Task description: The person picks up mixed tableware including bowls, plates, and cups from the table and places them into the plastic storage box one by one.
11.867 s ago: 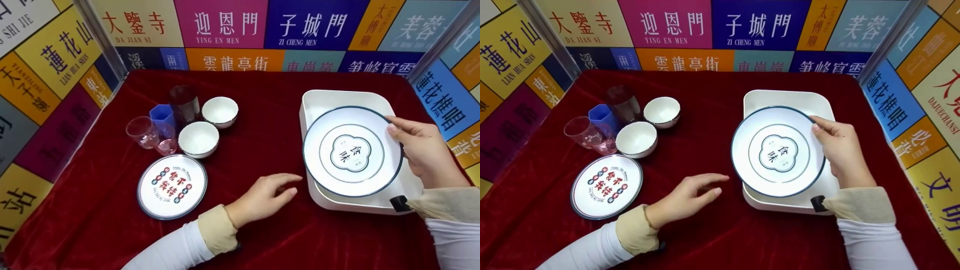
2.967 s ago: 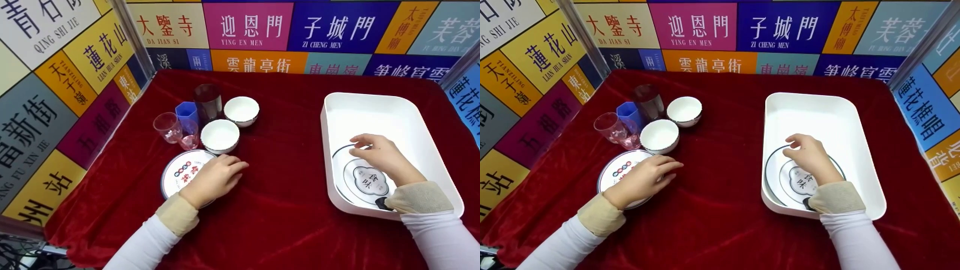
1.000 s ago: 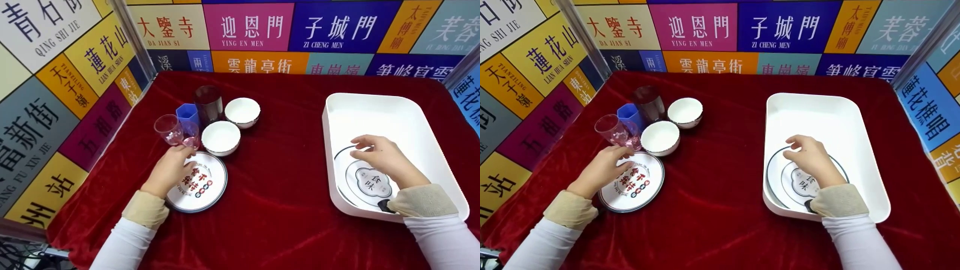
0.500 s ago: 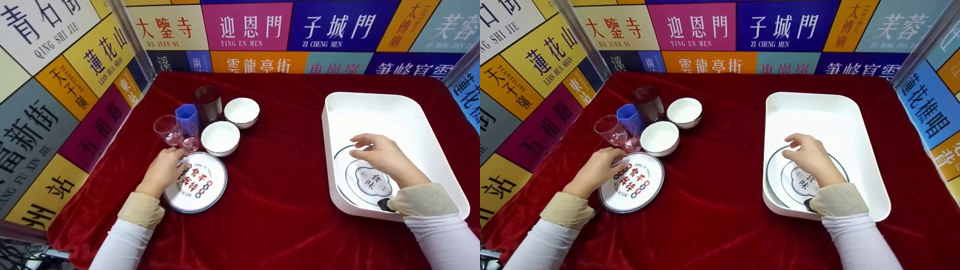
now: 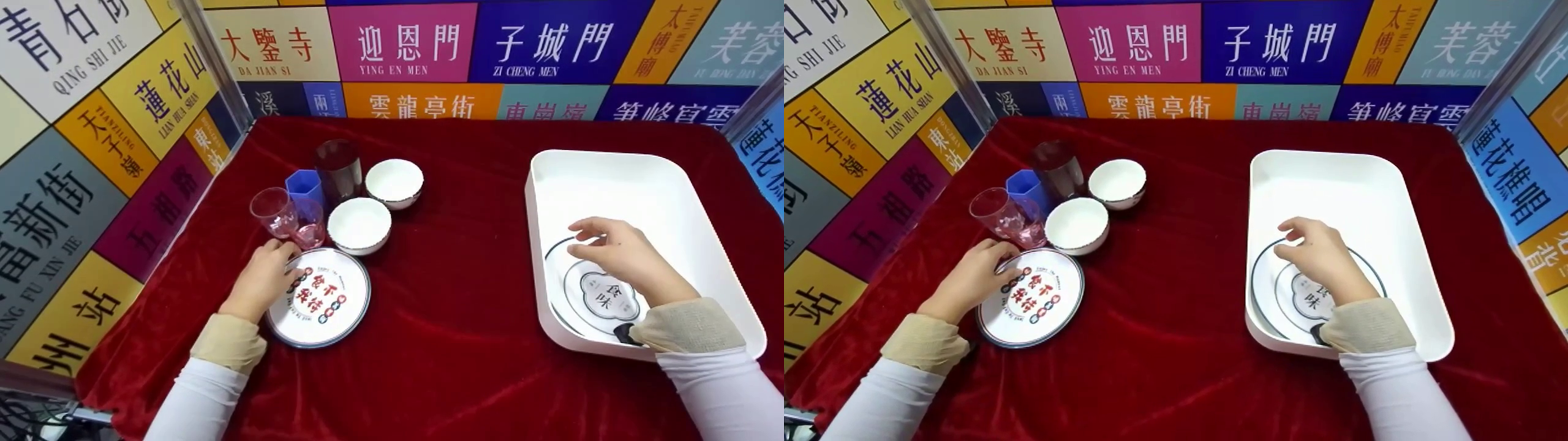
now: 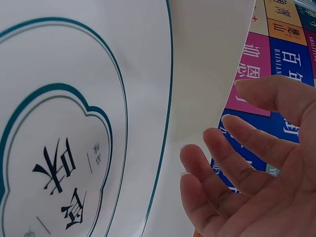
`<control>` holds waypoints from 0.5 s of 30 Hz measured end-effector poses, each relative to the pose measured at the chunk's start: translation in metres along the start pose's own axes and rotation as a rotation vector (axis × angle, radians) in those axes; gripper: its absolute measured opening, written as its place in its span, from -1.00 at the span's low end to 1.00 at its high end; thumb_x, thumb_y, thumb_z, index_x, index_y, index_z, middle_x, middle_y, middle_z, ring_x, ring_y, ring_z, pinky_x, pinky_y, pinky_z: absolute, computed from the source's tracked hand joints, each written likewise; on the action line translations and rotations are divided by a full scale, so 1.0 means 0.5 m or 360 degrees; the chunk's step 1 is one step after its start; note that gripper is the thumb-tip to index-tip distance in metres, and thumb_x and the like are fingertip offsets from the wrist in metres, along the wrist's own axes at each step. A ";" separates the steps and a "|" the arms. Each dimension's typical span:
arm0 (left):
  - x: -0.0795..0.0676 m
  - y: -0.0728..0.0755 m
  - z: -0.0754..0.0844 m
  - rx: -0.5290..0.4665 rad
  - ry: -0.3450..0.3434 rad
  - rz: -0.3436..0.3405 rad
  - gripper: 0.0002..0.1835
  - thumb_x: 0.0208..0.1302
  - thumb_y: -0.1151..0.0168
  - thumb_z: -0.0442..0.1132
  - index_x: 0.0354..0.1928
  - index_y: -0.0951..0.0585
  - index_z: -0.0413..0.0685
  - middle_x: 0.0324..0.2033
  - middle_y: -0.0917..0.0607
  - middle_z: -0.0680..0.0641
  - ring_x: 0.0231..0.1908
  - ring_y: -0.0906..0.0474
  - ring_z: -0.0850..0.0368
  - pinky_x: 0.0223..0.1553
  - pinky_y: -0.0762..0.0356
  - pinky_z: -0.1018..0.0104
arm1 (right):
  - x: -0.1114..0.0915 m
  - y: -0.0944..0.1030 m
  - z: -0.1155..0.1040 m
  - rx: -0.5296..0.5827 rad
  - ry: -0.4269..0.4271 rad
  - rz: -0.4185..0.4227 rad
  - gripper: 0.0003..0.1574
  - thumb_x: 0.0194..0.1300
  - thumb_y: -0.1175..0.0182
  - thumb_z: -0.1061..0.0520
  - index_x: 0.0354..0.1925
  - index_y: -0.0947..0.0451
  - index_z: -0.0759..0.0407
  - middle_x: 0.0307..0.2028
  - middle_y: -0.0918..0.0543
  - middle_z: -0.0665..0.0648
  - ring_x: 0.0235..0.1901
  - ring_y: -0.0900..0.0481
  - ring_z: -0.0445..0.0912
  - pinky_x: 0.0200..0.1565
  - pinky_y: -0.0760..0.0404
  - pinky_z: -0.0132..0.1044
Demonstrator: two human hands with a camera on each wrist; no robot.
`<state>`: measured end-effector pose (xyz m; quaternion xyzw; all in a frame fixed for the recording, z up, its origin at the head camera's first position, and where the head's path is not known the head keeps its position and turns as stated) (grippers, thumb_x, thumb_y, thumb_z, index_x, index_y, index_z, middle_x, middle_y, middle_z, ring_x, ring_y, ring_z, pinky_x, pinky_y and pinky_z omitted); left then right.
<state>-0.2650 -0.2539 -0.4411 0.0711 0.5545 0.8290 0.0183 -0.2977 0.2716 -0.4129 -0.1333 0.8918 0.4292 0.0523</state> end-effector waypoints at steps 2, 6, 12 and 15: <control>0.000 -0.002 0.001 -0.0012 -0.0010 -0.0008 -0.70 0.25 -0.41 -0.30 -0.01 -0.63 -0.20 -0.02 -0.61 -0.32 0.03 -0.57 -0.30 0.12 -0.55 -0.18 | 0.000 -0.001 0.001 0.0001 -0.0003 0.0000 -0.31 0.43 -0.21 -0.06 0.38 -0.37 0.25 0.22 -0.52 0.42 0.16 -0.52 0.22 -0.15 -0.55 -0.33; 0.001 -0.005 -0.001 -0.0032 0.0003 -0.0027 -0.71 0.26 -0.40 -0.30 0.00 -0.62 -0.19 -0.03 -0.60 -0.32 0.02 -0.58 -0.27 0.11 -0.56 -0.15 | 0.001 -0.002 0.002 -0.0006 -0.0003 0.0002 -0.31 0.43 -0.22 -0.07 0.37 -0.38 0.24 0.21 -0.53 0.41 0.15 -0.53 0.21 -0.15 -0.55 -0.34; 0.007 -0.011 -0.017 -0.0134 0.0090 -0.0080 -0.67 0.27 -0.39 -0.32 0.02 -0.53 -0.17 -0.05 -0.58 -0.29 0.01 -0.55 -0.22 0.12 -0.53 -0.13 | 0.003 -0.002 0.000 -0.0021 0.0005 0.0005 -0.31 0.42 -0.22 -0.07 0.36 -0.39 0.25 0.21 -0.54 0.41 0.14 -0.54 0.21 -0.10 -0.51 -0.32; 0.013 -0.015 -0.031 -0.0225 0.0157 -0.0109 -0.61 0.25 -0.40 -0.33 0.05 -0.47 -0.20 -0.06 -0.57 -0.29 0.00 -0.52 -0.20 0.11 -0.52 -0.11 | 0.003 -0.004 0.000 -0.0020 0.0004 0.0006 -0.32 0.42 -0.22 -0.05 0.35 -0.40 0.25 0.20 -0.54 0.41 0.14 -0.55 0.22 -0.10 -0.52 -0.32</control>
Point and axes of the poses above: each hand's wrist, its own x-axis towards the middle knuckle, its own y-axis out of the back of the hand, z = x × y, the point moved 10 cm from there along x, towards the middle knuckle
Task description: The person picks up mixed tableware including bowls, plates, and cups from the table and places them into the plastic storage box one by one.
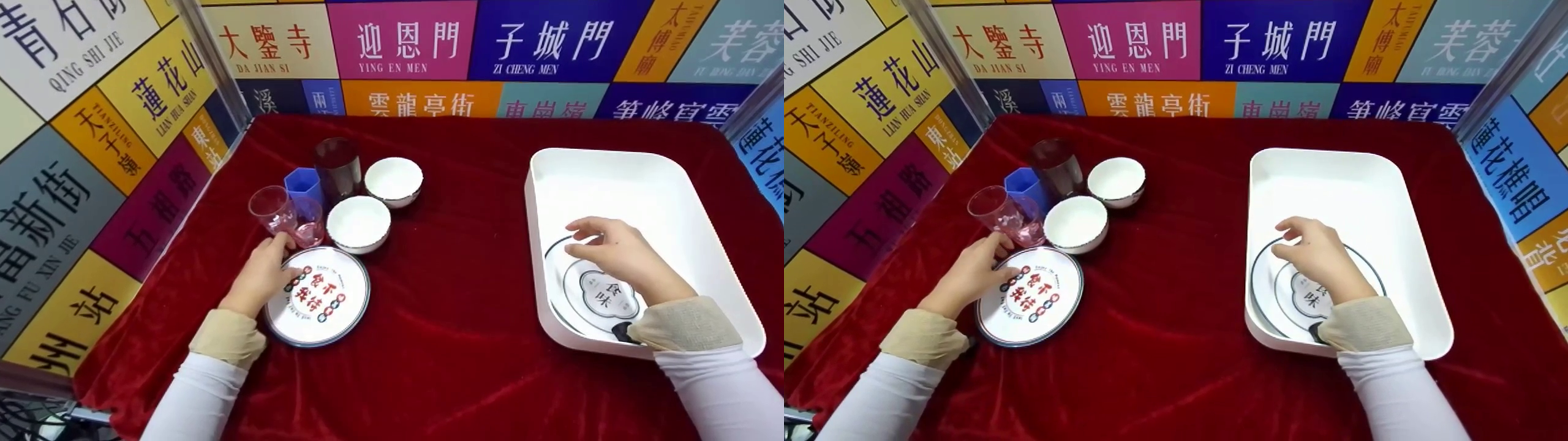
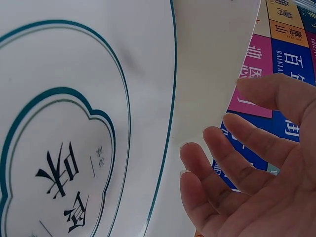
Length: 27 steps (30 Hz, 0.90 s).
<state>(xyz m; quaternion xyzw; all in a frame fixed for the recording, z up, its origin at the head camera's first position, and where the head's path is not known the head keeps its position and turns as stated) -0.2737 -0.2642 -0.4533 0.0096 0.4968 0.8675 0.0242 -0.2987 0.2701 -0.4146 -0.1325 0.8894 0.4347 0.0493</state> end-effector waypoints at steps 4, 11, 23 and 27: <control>0.006 -0.004 -0.018 -0.0068 0.0093 -0.0051 -0.56 0.23 -0.41 -0.33 0.08 -0.46 -0.26 -0.06 -0.59 -0.32 -0.01 -0.51 -0.19 0.11 -0.51 -0.08 | -0.001 -0.001 0.001 0.0021 -0.0004 0.0000 -0.33 0.42 -0.22 -0.04 0.34 -0.41 0.26 0.20 -0.54 0.42 0.14 -0.55 0.22 -0.15 -0.55 -0.35; 0.008 -0.015 -0.052 -0.0092 0.0315 -0.0203 -0.56 0.28 -0.38 -0.19 0.08 -0.54 -0.30 -0.08 -0.66 -0.30 -0.05 -0.54 -0.15 0.09 -0.51 -0.01 | -0.001 -0.002 0.002 0.0014 -0.0017 -0.0007 -0.32 0.43 -0.22 -0.07 0.35 -0.40 0.24 0.22 -0.53 0.42 0.16 -0.54 0.23 -0.14 -0.55 -0.34; 0.012 -0.014 -0.048 -0.0011 0.0358 -0.0317 -0.73 0.28 -0.37 -0.18 -0.18 -0.66 -0.29 -0.27 -0.69 -0.22 -0.24 -0.58 -0.06 -0.14 -0.57 0.14 | -0.002 -0.002 0.007 0.0015 -0.0043 -0.0015 -0.31 0.44 -0.20 -0.09 0.37 -0.38 0.23 0.24 -0.51 0.40 0.17 -0.51 0.22 -0.15 -0.55 -0.33; 0.010 -0.016 -0.052 -0.0012 0.0372 -0.0343 -0.70 0.29 -0.36 -0.17 -0.12 -0.65 -0.30 -0.22 -0.69 -0.24 -0.19 -0.57 -0.08 -0.07 -0.56 0.10 | -0.001 -0.001 0.010 0.0023 -0.0044 -0.0023 -0.29 0.44 -0.19 -0.10 0.38 -0.36 0.24 0.25 -0.50 0.41 0.18 -0.51 0.23 -0.16 -0.56 -0.33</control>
Point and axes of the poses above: each hand's wrist, its own x-axis towards the middle knuckle, its own y-axis out of the back of the hand, z = x × y, the point moved 10 cm from there along x, towards the middle knuckle
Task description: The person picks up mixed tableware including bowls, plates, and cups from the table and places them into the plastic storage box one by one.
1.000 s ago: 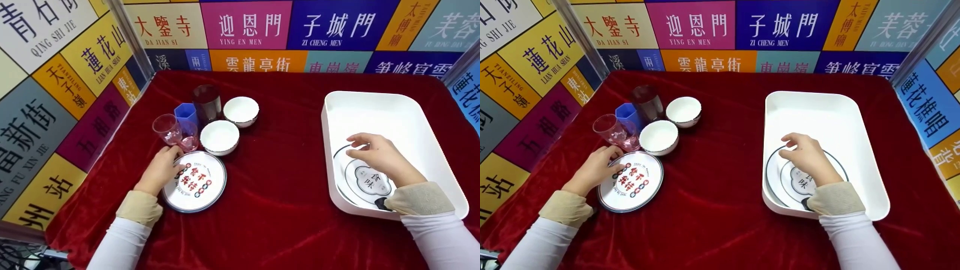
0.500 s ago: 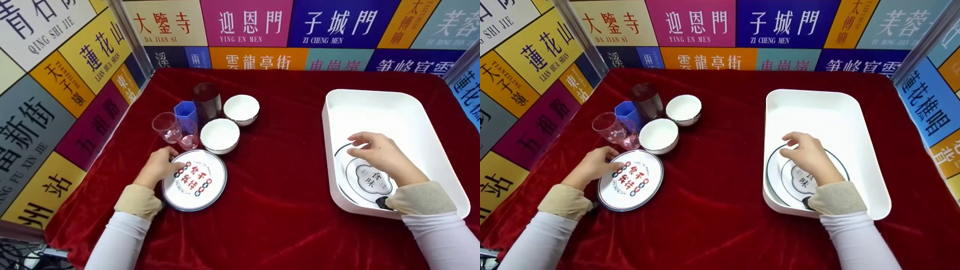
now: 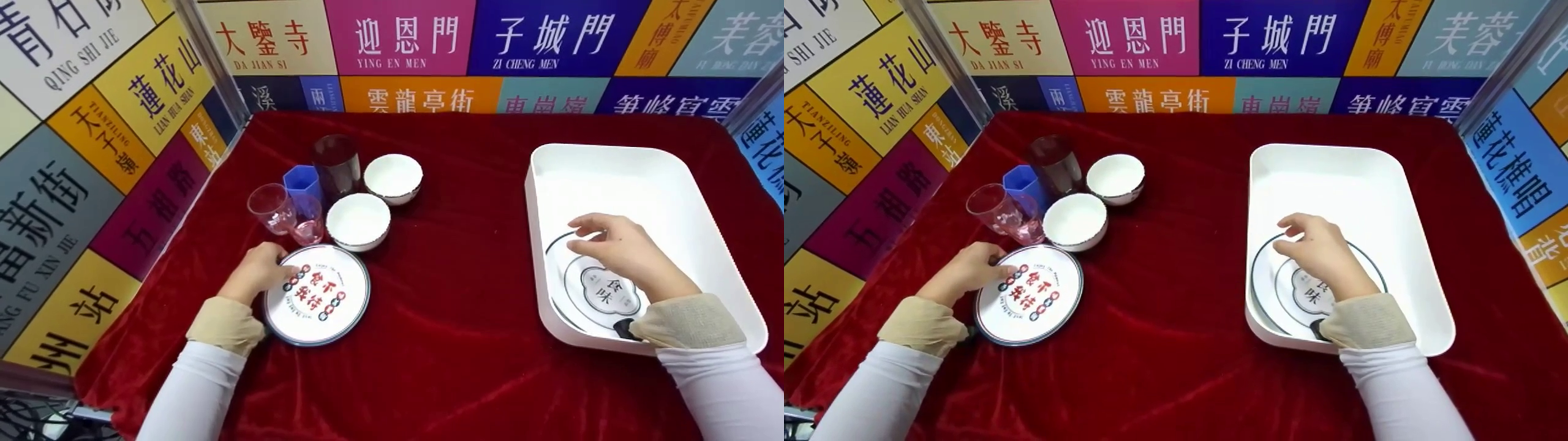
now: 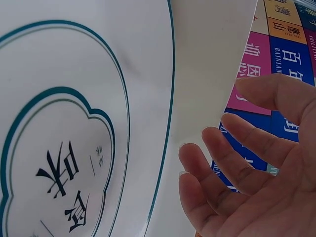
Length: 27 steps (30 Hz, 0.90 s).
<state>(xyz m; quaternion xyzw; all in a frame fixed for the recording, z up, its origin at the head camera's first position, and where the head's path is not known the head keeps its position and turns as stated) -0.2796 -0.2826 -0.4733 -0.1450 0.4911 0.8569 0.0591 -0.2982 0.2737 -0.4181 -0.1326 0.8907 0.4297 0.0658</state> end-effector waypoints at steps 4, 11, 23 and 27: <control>-0.003 0.008 -0.005 -0.0062 -0.0017 0.0021 -0.68 0.25 -0.39 -0.18 -0.09 -0.66 -0.30 -0.19 -0.69 -0.24 -0.15 -0.56 -0.10 -0.05 -0.53 0.12 | 0.000 0.001 -0.002 0.0009 0.0003 0.0006 -0.29 0.44 -0.19 -0.10 0.38 -0.37 0.24 0.24 -0.50 0.41 0.18 -0.50 0.21 -0.17 -0.56 -0.33; -0.005 0.009 -0.010 -0.0338 -0.0047 -0.0044 -0.70 0.23 -0.39 -0.25 -0.10 -0.68 -0.35 -0.29 -0.65 -0.14 -0.27 -0.54 0.05 -0.27 -0.53 0.37 | -0.006 0.004 -0.003 -0.0008 0.0017 0.0018 -0.30 0.45 -0.19 -0.10 0.37 -0.38 0.24 0.23 -0.51 0.41 0.17 -0.52 0.23 -0.15 -0.54 -0.33; -0.020 -0.033 -0.037 -0.0933 0.0042 -0.0412 -0.67 0.34 -0.29 -0.34 0.01 -0.58 -0.51 -0.50 -0.69 0.02 -0.47 -0.65 0.25 -0.38 -0.69 0.41 | -0.003 0.003 -0.006 0.0011 0.0033 0.0013 -0.31 0.46 -0.18 -0.08 0.37 -0.37 0.27 0.23 -0.51 0.42 0.16 -0.54 0.22 -0.14 -0.55 -0.36; -0.026 -0.037 -0.046 -0.1011 0.0079 -0.0415 -0.67 0.34 -0.28 -0.34 0.01 -0.56 -0.50 -0.48 -0.69 0.00 -0.46 -0.67 0.24 -0.37 -0.70 0.40 | -0.002 0.000 -0.009 0.0017 0.0044 0.0011 -0.31 0.45 -0.18 -0.10 0.37 -0.38 0.26 0.22 -0.52 0.42 0.15 -0.53 0.22 -0.16 -0.57 -0.33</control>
Point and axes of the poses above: each hand's wrist, its own x-axis towards the middle knuckle, its own y-axis out of the back of the hand, z = x × y, the point moved 10 cm from there along x, towards the middle knuckle
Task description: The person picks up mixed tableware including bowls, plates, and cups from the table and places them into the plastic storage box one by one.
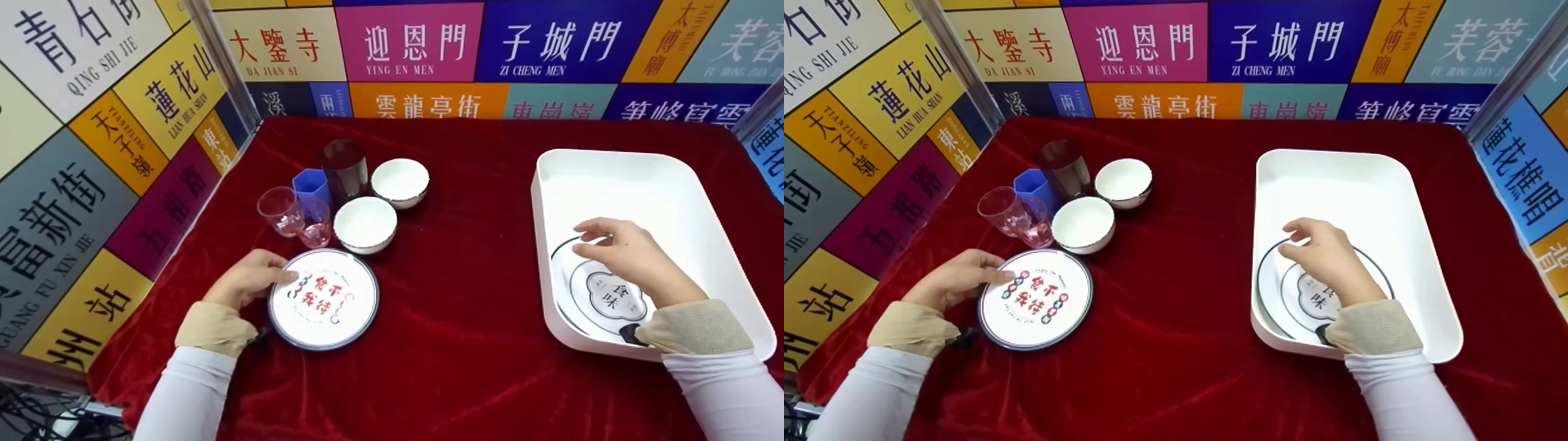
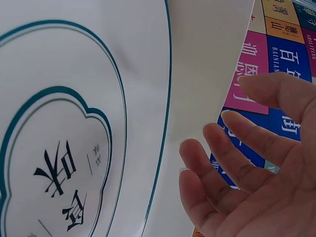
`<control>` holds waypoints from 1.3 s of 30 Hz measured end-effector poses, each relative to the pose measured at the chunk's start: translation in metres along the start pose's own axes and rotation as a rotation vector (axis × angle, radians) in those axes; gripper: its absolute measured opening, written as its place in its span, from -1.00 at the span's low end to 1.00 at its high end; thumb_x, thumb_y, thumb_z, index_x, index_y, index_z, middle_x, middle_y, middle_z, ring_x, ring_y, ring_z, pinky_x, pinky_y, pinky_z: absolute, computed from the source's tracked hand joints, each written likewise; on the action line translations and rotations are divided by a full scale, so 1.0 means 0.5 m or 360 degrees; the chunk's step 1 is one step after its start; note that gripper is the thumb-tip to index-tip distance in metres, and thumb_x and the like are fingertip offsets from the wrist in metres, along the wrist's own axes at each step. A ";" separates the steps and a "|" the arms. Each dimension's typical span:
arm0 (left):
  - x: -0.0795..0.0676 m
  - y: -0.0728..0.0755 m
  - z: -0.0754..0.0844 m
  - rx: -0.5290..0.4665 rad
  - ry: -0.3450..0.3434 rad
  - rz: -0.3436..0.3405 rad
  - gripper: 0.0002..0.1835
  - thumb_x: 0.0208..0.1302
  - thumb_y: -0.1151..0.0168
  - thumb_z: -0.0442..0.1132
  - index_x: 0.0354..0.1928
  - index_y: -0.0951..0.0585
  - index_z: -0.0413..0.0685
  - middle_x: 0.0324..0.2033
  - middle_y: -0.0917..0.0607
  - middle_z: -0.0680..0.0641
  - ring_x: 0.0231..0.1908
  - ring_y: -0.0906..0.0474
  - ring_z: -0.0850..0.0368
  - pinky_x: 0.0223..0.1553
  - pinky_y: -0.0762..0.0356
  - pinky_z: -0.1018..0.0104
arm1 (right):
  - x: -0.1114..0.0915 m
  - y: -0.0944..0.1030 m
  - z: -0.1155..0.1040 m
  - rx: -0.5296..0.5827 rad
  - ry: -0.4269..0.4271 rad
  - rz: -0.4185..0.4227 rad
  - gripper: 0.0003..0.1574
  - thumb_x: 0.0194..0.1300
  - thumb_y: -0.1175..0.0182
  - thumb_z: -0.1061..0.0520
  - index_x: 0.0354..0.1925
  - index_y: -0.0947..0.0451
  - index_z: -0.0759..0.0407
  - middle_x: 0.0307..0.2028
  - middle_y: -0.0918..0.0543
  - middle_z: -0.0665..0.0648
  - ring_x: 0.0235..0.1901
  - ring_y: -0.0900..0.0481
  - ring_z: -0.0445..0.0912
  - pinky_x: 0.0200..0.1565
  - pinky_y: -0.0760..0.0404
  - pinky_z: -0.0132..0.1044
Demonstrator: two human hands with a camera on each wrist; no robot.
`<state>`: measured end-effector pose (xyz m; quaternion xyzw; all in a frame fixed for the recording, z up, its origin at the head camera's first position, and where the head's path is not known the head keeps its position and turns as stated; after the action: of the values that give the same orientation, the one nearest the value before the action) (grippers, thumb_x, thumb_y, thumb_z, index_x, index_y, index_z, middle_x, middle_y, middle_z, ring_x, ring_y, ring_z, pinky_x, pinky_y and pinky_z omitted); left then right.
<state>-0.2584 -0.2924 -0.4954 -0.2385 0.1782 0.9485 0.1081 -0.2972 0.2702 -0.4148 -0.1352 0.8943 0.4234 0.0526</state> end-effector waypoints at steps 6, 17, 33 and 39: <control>-0.004 -0.009 -0.004 -0.0116 -0.0021 -0.0019 -0.73 0.35 -0.25 -0.37 -0.04 -0.57 -0.48 -0.48 -0.70 -0.02 -0.47 -0.68 0.21 -0.38 -0.71 0.38 | 0.000 -0.001 0.001 -0.0003 0.0009 0.0008 -0.32 0.46 -0.18 -0.11 0.36 -0.39 0.25 0.20 -0.54 0.40 0.14 -0.53 0.19 -0.17 -0.58 -0.30; -0.007 -0.041 0.005 -0.0242 -0.0071 -0.0143 -0.78 0.35 -0.23 -0.39 -0.07 -0.60 -0.45 -0.46 -0.74 -0.04 -0.46 -0.70 0.19 -0.38 -0.72 0.37 | -0.001 0.000 -0.001 0.0016 0.0012 -0.0001 -0.32 0.46 -0.18 -0.10 0.36 -0.39 0.25 0.21 -0.53 0.40 0.13 -0.53 0.15 -0.14 -0.59 -0.27; -0.010 -0.092 0.057 -0.0277 -0.0174 -0.0269 -0.74 0.33 -0.24 -0.42 -0.04 -0.61 -0.50 -0.47 -0.76 -0.06 -0.46 -0.72 0.18 -0.37 -0.72 0.38 | -0.002 -0.001 -0.004 0.0019 0.0016 -0.0005 -0.31 0.45 -0.19 -0.12 0.35 -0.39 0.24 0.21 -0.53 0.39 0.10 -0.52 0.11 -0.18 -0.58 -0.34; -0.006 -0.111 0.074 -0.0303 -0.0190 -0.0299 -0.78 0.34 -0.23 -0.43 -0.06 -0.61 -0.49 -0.45 -0.76 -0.07 -0.45 -0.72 0.17 -0.35 -0.72 0.39 | -0.002 -0.001 -0.005 0.0020 0.0023 0.0009 -0.32 0.44 -0.20 -0.12 0.34 -0.41 0.24 0.20 -0.55 0.38 0.10 -0.53 0.11 -0.17 -0.57 -0.31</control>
<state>-0.2550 -0.2277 -0.4797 -0.2066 0.0575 0.9593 0.1837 -0.2960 0.2684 -0.4135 -0.1355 0.8976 0.4169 0.0460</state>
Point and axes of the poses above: each hand's wrist, its own x-axis towards the middle knuckle, its own y-axis out of the back of the hand, z = x × y, the point moved 10 cm from there along x, towards the middle knuckle
